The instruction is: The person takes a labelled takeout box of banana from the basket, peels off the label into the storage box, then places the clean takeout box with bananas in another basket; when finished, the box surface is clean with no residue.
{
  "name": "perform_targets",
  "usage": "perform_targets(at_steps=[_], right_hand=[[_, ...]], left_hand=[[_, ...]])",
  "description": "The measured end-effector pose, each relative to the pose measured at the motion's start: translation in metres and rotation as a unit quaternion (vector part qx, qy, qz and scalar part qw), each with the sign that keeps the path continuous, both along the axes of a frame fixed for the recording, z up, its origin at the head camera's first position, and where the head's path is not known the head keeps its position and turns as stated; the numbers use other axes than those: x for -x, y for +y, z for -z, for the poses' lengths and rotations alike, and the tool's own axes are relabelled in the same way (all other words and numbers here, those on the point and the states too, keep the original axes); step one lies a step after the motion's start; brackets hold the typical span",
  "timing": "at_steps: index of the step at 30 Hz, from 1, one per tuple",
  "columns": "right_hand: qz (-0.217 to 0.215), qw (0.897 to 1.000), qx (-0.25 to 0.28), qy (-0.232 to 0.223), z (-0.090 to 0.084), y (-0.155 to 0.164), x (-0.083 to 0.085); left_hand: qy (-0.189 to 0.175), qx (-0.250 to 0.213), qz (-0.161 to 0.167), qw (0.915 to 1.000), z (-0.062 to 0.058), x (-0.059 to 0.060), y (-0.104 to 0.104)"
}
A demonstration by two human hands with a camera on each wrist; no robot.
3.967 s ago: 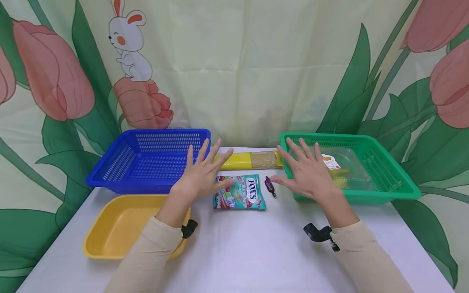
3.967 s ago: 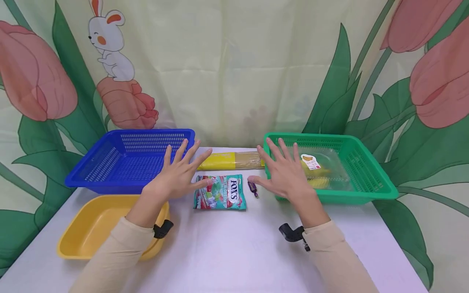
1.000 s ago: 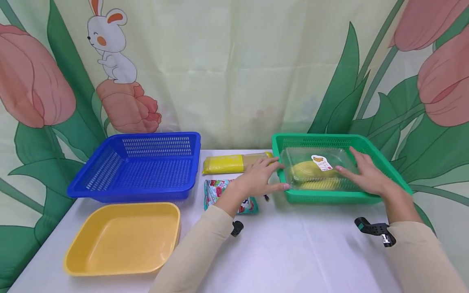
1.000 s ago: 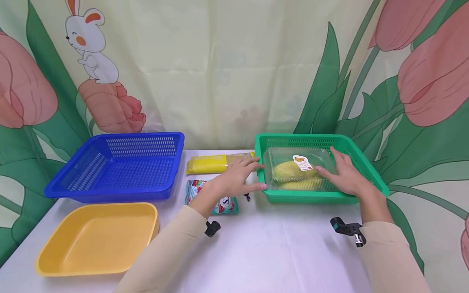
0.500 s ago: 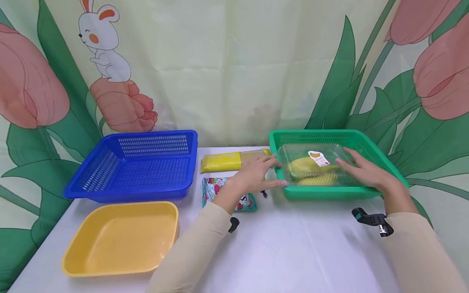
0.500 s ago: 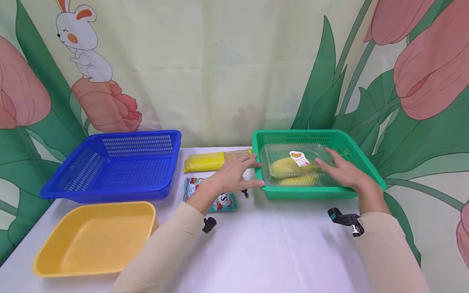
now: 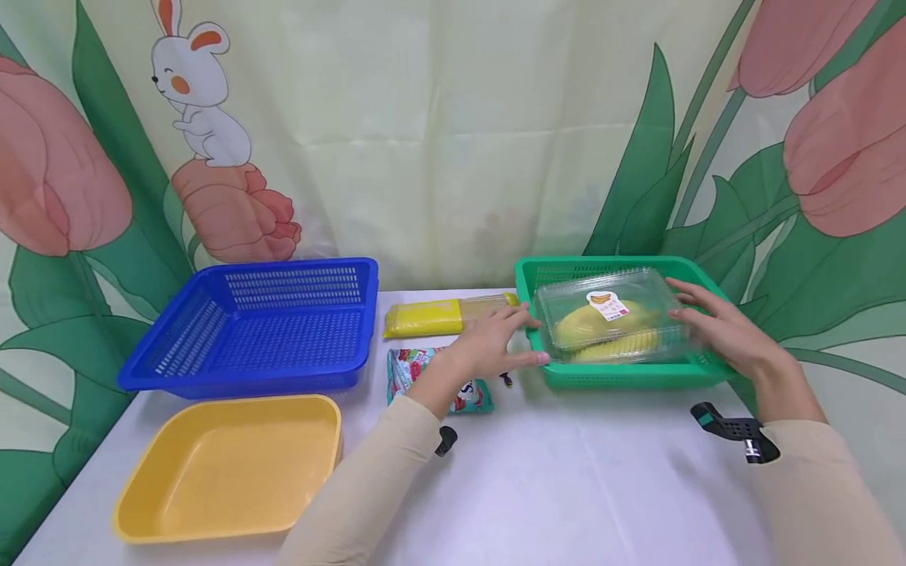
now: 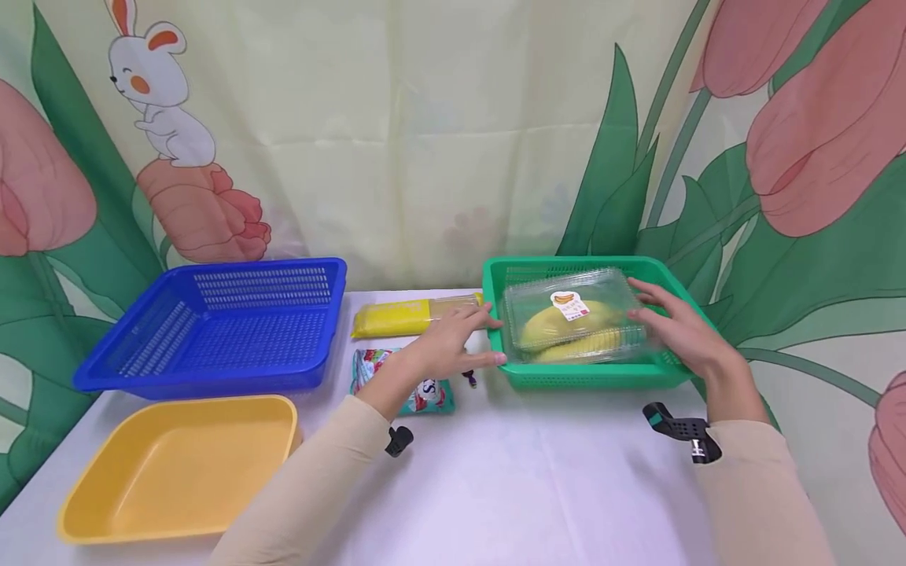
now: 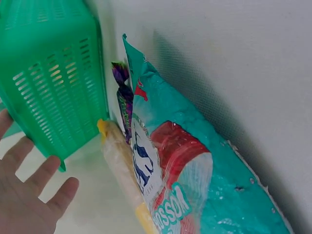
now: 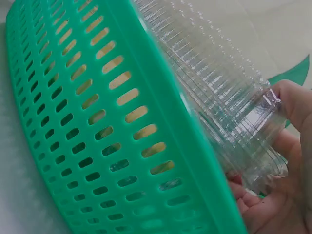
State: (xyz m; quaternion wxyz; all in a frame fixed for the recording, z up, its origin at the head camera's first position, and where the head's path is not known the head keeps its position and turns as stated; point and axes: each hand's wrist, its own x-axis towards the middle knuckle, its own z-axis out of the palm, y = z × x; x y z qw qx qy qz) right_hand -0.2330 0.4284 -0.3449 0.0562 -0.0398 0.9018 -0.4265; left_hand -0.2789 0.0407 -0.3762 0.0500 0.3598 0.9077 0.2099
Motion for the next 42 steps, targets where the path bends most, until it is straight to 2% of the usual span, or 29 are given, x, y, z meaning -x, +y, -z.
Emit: perform_targets(at_steps=[6,12,21,29,32,36,39,42], right_hand=[[0.032,0.999,-0.008,0.022,-0.003,-0.005,-0.006],[0.066,0.996,-0.024,0.054,-0.006,-0.007,-0.015],[0.096,0.990,-0.047,0.087,-0.021,-0.009,-0.023],[0.152,0.984,-0.026,0.085,-0.036,-0.020,-0.031],[0.162,0.982,-0.023,0.093,-0.046,-0.027,-0.035],[0.160,0.982,-0.017,0.102,-0.057,-0.040,-0.039],[0.156,0.981,-0.010,0.112,-0.059,-0.050,-0.040],[0.156,0.979,0.005,0.132,-0.055,-0.060,-0.041]], left_hand=[[-0.005,-0.005,-0.009,0.9999,0.001,0.001,-0.003],[-0.030,-0.009,-0.013,0.9994,0.004,0.000,0.000],[-0.020,-0.017,0.025,0.9993,-0.005,0.007,-0.001],[-0.034,-0.062,0.028,0.9971,-0.004,0.006,-0.015],[-0.034,-0.056,0.020,0.9977,-0.009,0.003,-0.020],[-0.034,-0.054,-0.008,0.9979,-0.022,-0.003,-0.034],[-0.048,-0.099,-0.010,0.9939,-0.033,-0.009,-0.053],[-0.069,-0.150,0.010,0.9863,-0.043,-0.016,-0.069]])
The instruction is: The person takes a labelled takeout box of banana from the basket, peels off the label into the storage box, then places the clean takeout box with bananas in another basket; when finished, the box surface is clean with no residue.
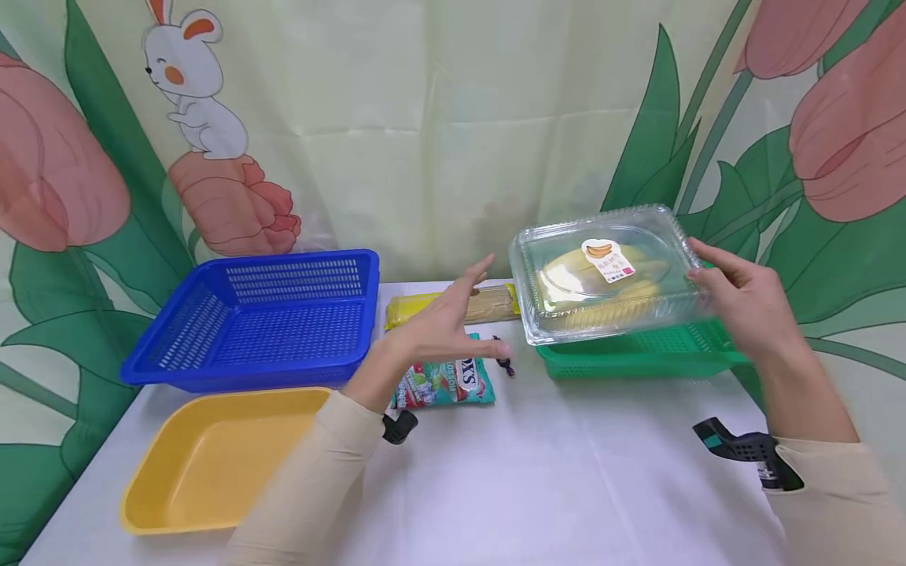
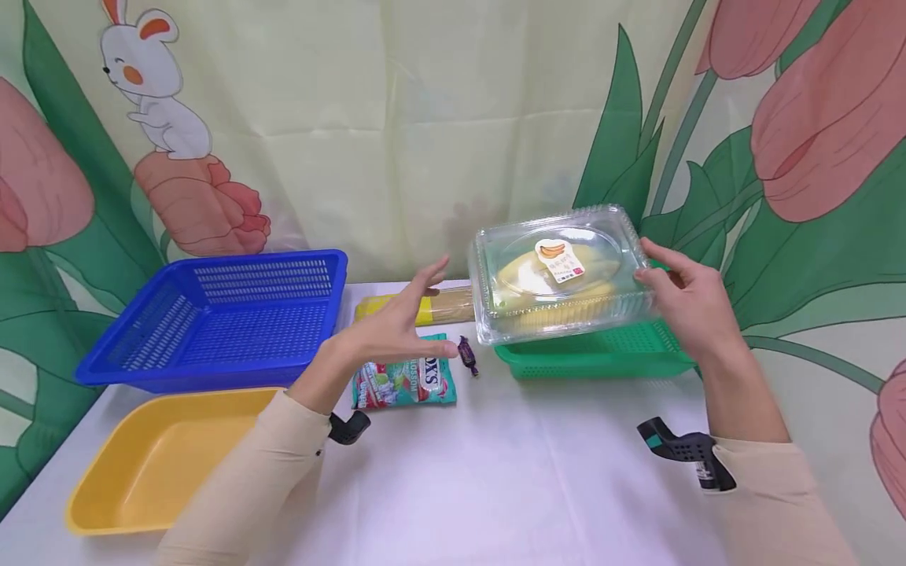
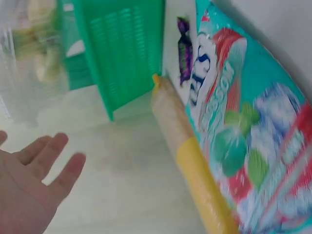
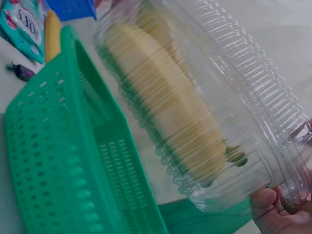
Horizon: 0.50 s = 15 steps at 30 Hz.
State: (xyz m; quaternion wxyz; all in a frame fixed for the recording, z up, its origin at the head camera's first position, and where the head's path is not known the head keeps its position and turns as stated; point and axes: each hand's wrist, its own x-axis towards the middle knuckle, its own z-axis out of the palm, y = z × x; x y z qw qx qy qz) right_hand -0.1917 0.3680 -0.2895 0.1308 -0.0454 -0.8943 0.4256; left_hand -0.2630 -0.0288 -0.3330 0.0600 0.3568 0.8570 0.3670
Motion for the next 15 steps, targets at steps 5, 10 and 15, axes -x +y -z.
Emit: perform_targets(at_steps=[5,10,15], right_hand=[[-0.029,0.998,0.031,0.039,0.008,-0.024,0.005],[-0.084,0.994,0.040,0.049,0.015,-0.054,0.013],[-0.143,0.988,0.046,0.041,0.020,-0.076,0.011]], left_hand=[[0.009,-0.026,0.021,0.9994,-0.007,-0.012,-0.018],[0.018,-0.048,0.010,0.9987,-0.002,-0.022,-0.031],[0.004,-0.065,-0.023,0.9976,0.003,-0.031,-0.047]])
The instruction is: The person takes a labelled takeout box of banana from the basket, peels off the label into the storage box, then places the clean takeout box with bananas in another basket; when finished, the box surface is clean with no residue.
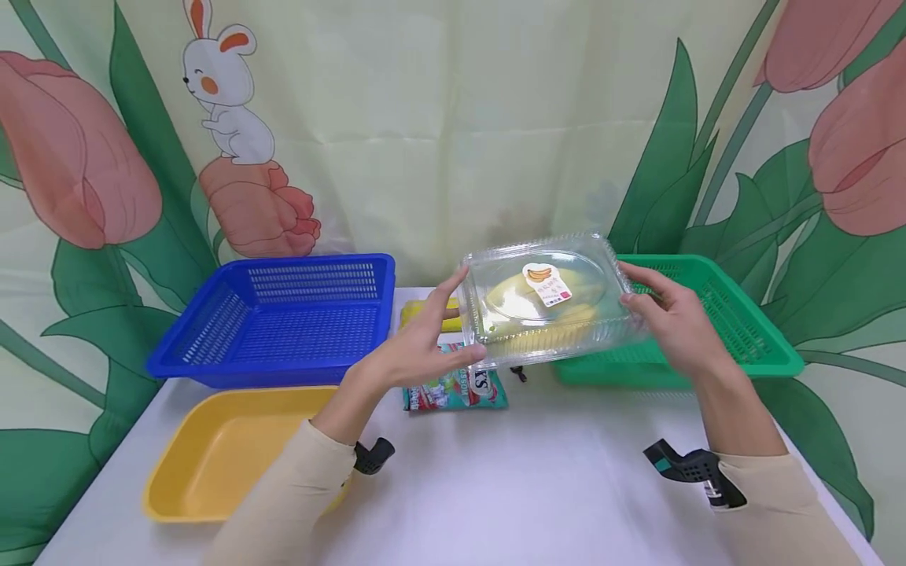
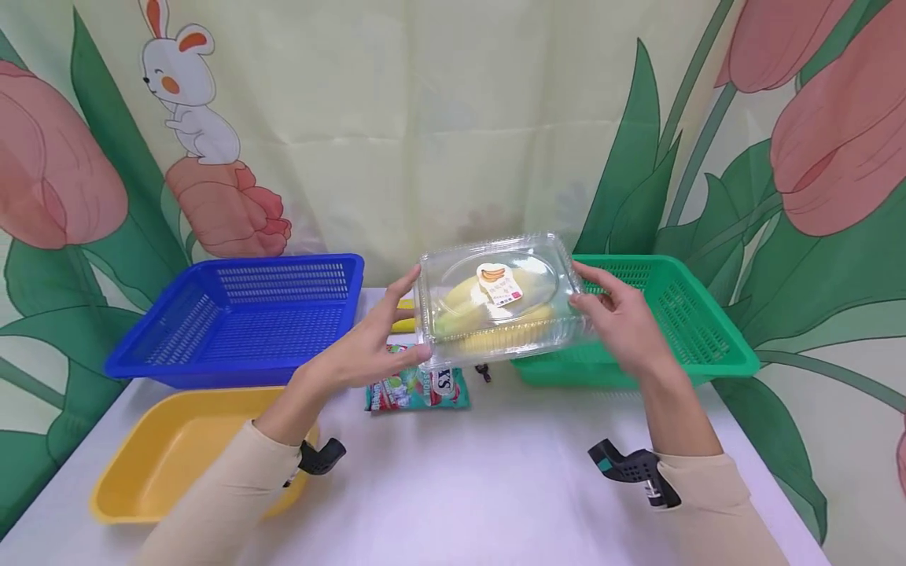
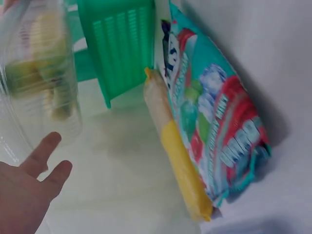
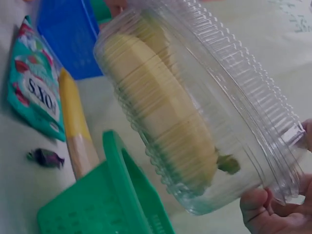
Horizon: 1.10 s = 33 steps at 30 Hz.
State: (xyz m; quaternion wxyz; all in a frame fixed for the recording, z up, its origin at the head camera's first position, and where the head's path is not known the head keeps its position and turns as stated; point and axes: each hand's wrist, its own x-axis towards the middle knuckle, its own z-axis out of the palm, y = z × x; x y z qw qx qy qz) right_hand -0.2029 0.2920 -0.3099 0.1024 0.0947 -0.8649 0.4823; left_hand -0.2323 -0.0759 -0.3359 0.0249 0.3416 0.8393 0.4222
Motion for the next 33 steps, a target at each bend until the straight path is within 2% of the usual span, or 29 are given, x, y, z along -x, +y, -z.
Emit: perform_targets(at_steps=[6,12,15,20,27,33], right_hand=[[-0.097,0.995,0.022,-0.018,0.006,-0.018,-0.008],[-0.143,0.989,0.014,-0.039,0.010,-0.034,-0.014],[-0.181,0.982,0.030,-0.055,0.014,-0.041,-0.018],[-0.246,0.963,0.072,-0.081,0.024,-0.050,-0.023],[-0.274,0.956,0.068,-0.082,0.042,-0.060,-0.034],[-0.293,0.945,0.082,-0.122,0.052,-0.064,-0.048]], left_hand=[[0.000,-0.011,-0.014,0.9998,0.001,-0.007,-0.021],[0.006,0.001,-0.021,0.9998,0.000,-0.017,-0.041],[-0.008,0.014,-0.033,0.9993,0.000,-0.025,-0.053],[-0.024,0.046,-0.045,0.9976,0.003,-0.043,-0.071],[-0.031,0.083,-0.045,0.9951,0.004,-0.063,-0.085],[-0.052,0.140,-0.055,0.9873,0.002,-0.080,-0.093]])
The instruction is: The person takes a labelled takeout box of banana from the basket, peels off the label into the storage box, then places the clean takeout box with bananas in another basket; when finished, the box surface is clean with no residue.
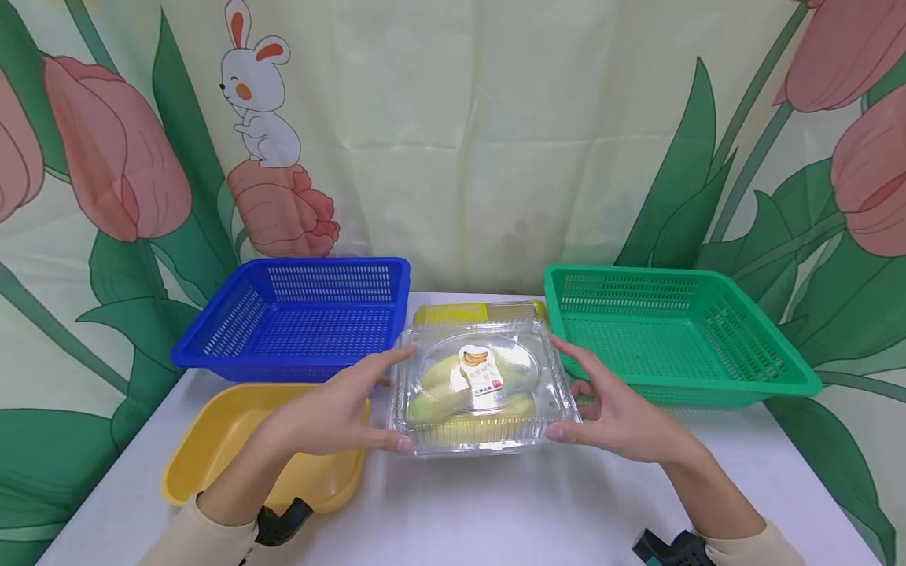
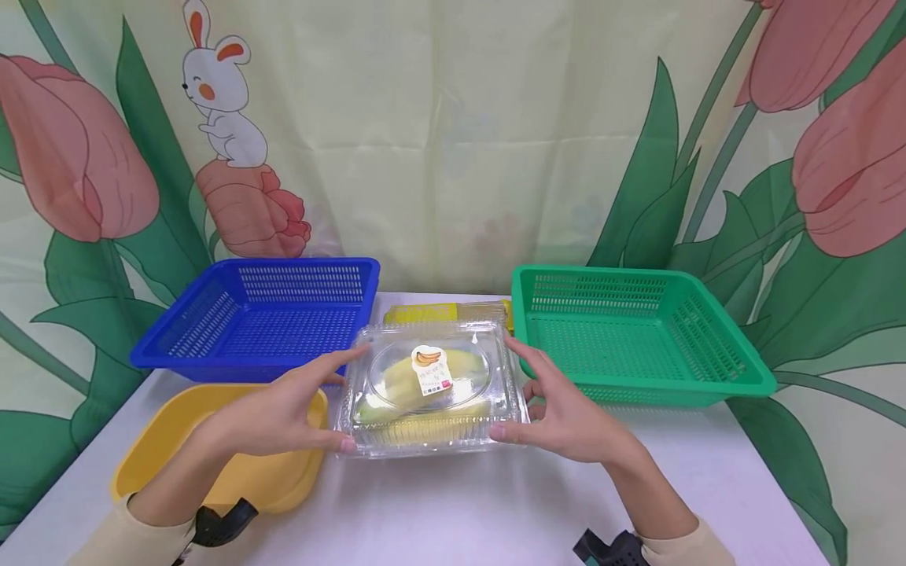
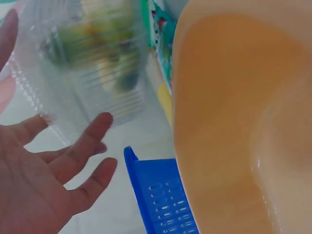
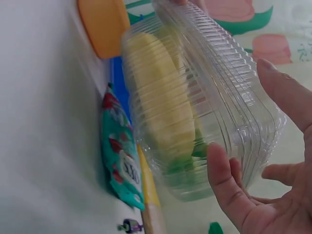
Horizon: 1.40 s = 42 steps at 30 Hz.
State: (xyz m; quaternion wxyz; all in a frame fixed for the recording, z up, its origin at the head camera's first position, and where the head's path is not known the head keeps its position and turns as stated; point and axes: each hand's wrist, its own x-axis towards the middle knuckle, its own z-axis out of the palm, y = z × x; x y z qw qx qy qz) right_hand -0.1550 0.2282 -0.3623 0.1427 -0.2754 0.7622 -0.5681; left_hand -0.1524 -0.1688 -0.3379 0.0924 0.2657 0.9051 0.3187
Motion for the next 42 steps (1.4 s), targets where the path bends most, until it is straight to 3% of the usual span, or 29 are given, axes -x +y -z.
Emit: perform_targets(at_steps=[4,12,20,27,33,37,42], right_hand=[[-0.012,1.000,-0.011,-0.020,0.005,0.000,-0.008],[-0.017,0.998,-0.058,-0.013,0.016,0.002,-0.018],[-0.049,0.996,-0.073,-0.028,0.020,0.001,-0.023],[-0.045,0.992,-0.111,-0.042,0.018,0.006,-0.028],[-0.040,0.988,-0.144,-0.041,0.020,0.006,-0.030],[-0.017,0.982,-0.189,0.023,0.022,0.002,-0.029],[-0.005,0.960,-0.231,0.158,0.026,-0.011,-0.024]], left_hand=[[-0.013,0.037,0.005,0.9992,-0.001,-0.009,-0.003],[-0.031,0.068,0.028,0.9968,-0.002,-0.017,-0.007],[-0.055,0.079,0.033,0.9948,0.004,-0.021,-0.012],[-0.098,0.072,0.038,0.9919,0.009,-0.024,-0.009],[-0.087,0.088,0.033,0.9918,0.015,-0.026,-0.006],[-0.079,0.099,0.028,0.9916,0.019,-0.024,-0.004],[-0.058,0.119,0.020,0.9909,0.021,-0.020,-0.002]])
